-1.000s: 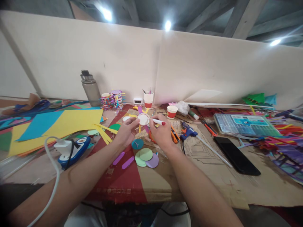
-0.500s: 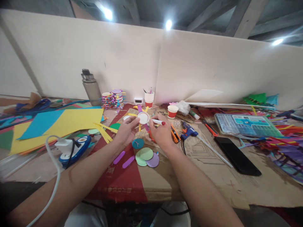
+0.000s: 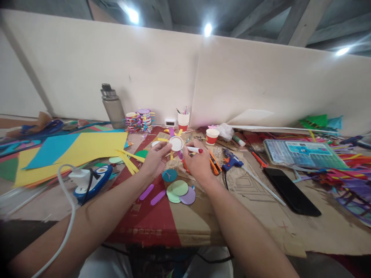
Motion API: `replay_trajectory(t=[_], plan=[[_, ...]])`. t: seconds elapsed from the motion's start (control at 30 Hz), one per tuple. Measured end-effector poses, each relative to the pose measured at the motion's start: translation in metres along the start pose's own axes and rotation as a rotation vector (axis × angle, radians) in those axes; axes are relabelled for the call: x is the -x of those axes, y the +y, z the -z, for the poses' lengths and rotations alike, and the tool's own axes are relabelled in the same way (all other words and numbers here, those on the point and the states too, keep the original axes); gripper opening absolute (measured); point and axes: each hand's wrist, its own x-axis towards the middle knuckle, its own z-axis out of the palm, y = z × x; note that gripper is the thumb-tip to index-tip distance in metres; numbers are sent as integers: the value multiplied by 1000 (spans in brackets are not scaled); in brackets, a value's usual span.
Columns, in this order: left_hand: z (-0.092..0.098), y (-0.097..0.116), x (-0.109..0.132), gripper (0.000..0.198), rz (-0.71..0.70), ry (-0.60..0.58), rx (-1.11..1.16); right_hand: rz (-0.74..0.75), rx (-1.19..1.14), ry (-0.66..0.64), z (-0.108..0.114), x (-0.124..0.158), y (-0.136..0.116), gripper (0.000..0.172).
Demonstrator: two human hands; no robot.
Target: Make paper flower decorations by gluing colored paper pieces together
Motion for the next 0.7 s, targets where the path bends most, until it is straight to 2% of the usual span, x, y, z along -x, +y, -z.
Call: replay_trajectory(t=[0.7], plan=[[-1,-2,2,33,-4,-13,19,-18,-43,-27,-1,3,-6,15]])
